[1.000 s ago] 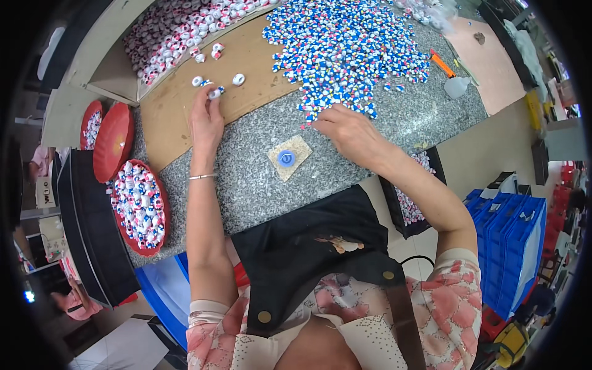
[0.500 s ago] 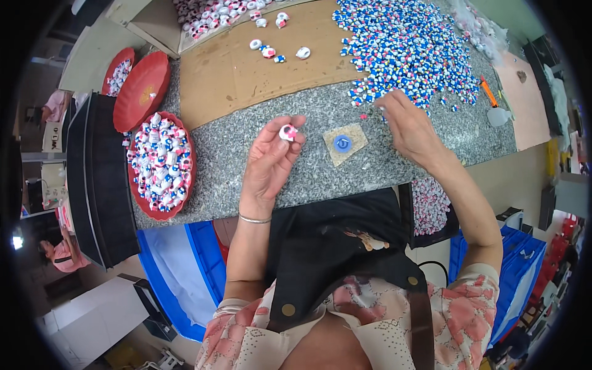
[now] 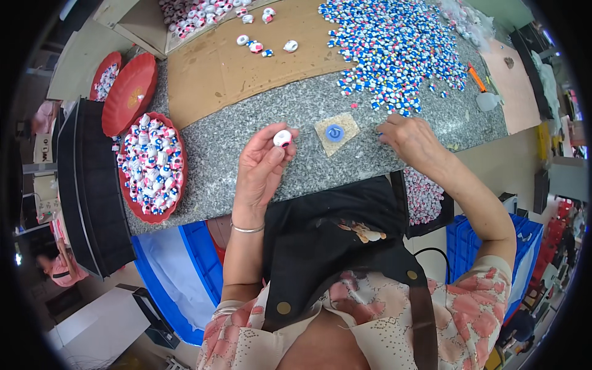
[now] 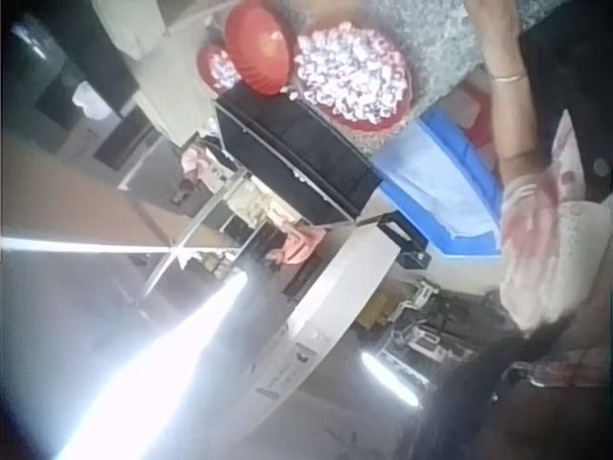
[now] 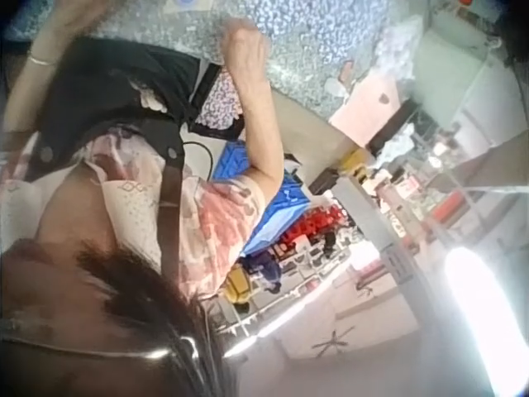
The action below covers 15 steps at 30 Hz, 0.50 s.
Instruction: Assembling small plastic components by pressing a white cap into a base at a factory workstation.
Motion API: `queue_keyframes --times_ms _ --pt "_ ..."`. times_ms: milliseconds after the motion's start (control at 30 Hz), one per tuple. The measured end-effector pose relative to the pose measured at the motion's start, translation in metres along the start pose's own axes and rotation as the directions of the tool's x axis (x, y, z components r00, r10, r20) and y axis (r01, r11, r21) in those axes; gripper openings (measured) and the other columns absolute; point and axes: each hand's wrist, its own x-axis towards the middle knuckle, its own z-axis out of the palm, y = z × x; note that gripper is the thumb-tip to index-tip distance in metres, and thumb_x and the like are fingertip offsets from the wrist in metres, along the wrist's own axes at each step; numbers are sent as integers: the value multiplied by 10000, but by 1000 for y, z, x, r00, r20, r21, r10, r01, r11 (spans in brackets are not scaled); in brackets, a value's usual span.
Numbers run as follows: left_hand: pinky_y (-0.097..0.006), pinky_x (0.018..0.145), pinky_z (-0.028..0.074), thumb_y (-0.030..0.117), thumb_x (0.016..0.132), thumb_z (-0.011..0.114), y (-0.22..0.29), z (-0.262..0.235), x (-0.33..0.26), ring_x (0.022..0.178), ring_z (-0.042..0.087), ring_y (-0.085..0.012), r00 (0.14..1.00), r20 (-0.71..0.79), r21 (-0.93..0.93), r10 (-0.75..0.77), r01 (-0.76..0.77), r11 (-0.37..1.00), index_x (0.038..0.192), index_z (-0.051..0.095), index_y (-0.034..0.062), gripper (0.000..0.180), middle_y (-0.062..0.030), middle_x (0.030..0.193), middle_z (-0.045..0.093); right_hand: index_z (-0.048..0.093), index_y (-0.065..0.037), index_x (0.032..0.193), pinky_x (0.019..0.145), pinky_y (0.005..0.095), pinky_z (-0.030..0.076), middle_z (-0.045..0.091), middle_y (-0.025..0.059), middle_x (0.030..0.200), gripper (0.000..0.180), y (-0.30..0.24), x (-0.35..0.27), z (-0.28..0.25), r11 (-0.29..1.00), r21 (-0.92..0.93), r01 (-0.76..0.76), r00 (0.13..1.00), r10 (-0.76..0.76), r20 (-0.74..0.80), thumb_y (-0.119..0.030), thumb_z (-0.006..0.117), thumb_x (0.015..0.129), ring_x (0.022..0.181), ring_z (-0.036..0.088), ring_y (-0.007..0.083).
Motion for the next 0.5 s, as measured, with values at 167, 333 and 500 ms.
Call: queue_keyframes --times_ms 167,333,500 --pt "-275 868 518 -44 873 609 -6 -4 -17 991 623 -157 994 -100 286 44 -14 958 1280 530 -8 416 -122 1156 620 662 2 952 630 418 501 615 137 826 149 -2 7 3 994 100 47 998 -42 -56 -38 655 809 733 623 340" --pt "-244 849 514 -97 849 619 -10 7 -24 985 622 -135 981 -183 422 63 21 906 1192 578 -30 352 -75 1097 605 652 7 966 629 406 503 615 140 827 163 -32 34 -4 969 186 162 982 -141 -124 -35 648 808 736 629 327" --pt "-234 842 514 -118 831 629 -1 13 -23 971 621 -123 975 -146 500 170 -75 863 1158 588 -32 341 -46 1047 571 583 5 824 633 437 500 587 152 793 94 -40 56 -12 944 -10 330 944 -330 7 20 562 733 753 628 354"
